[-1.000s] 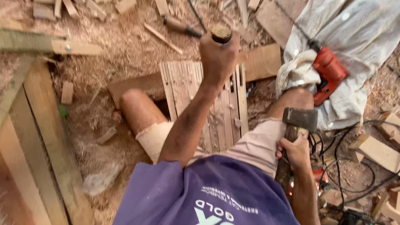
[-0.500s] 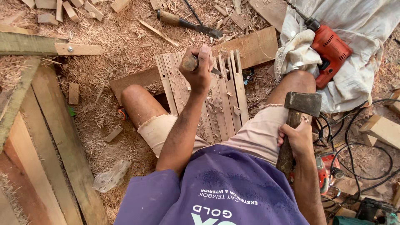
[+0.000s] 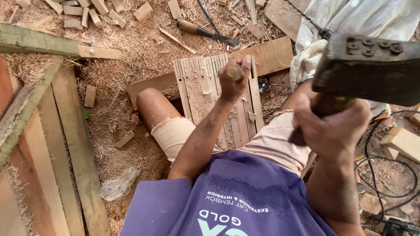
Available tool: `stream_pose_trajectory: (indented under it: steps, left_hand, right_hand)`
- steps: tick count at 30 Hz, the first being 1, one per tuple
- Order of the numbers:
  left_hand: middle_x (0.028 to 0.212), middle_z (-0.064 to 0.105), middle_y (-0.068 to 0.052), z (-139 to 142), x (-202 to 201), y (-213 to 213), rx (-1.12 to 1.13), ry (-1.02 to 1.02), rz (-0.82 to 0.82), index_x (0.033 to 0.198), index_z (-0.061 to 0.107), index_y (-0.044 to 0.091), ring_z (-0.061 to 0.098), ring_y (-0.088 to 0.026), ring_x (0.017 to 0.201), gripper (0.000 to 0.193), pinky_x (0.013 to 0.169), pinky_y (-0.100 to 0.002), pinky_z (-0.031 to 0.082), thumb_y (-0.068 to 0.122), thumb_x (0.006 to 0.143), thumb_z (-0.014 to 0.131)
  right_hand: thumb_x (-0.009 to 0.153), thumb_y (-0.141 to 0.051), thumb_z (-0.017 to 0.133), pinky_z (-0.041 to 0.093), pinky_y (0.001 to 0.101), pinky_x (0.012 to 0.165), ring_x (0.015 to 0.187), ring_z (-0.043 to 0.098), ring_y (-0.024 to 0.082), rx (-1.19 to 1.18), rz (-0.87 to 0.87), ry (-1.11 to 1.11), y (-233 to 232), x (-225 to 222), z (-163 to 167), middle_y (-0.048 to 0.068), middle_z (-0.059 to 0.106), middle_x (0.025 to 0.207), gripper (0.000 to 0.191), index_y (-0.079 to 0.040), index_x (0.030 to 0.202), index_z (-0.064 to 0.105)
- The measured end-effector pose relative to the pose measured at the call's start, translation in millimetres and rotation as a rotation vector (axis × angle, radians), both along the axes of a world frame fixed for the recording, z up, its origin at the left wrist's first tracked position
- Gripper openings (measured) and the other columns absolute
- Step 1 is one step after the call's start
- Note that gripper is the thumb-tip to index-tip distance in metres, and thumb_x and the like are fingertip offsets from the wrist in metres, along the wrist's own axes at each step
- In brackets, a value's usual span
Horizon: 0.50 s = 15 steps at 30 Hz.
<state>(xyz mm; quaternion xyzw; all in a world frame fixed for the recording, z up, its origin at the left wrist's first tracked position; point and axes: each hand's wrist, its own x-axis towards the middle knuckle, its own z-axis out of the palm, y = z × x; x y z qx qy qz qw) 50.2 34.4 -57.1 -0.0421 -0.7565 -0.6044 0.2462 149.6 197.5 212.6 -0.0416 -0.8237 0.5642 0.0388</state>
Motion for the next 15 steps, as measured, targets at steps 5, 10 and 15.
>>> stream_pose_trajectory:
  steps: [5, 10, 15]
  left_hand:
    - [0.087, 0.072, -0.011, 29, 15, -24, -0.024, 0.233, -0.138, 0.101, 0.069, 0.003, 0.073, -0.022, 0.081, 0.012, 0.066, -0.037, 0.060, 0.014, 0.102, 0.072]
    - [0.090, 0.074, -0.005, 41, 3, -43, 0.101, -0.037, -0.533, 0.106, 0.073, 0.003, 0.071, -0.019, 0.073, 0.012, 0.064, -0.032, 0.062, 0.014, 0.100, 0.071]
    - [0.071, 0.068, -0.005, 43, -7, -48, -0.079, -0.365, -0.650, 0.081, 0.070, 0.005, 0.066, -0.017, 0.058, 0.030, 0.051, -0.031, 0.061, 0.025, 0.100, 0.080]
  right_hand:
    - [0.089, -0.017, 0.074, 0.053, 0.0529, 0.066, 0.076, 0.069, 0.047, 0.711, 0.421, -0.085, -59, -52, -29, 0.027, 0.071, 0.080, 0.042, 0.007, 0.120, 0.059]
    - [0.081, -0.024, 0.082, 0.054, 0.0517, 0.062, 0.075, 0.072, 0.043, 0.791, 0.362, -0.134, -50, -48, -18, 0.026, 0.073, 0.084, 0.051, -0.003, 0.124, 0.065]
    - [0.096, -0.029, 0.067, 0.056, 0.0336, 0.056, 0.062, 0.071, 0.022, 0.212, 0.095, 0.038, -34, -28, 54, 0.014, 0.069, 0.072, 0.027, -0.002, 0.091, 0.069]
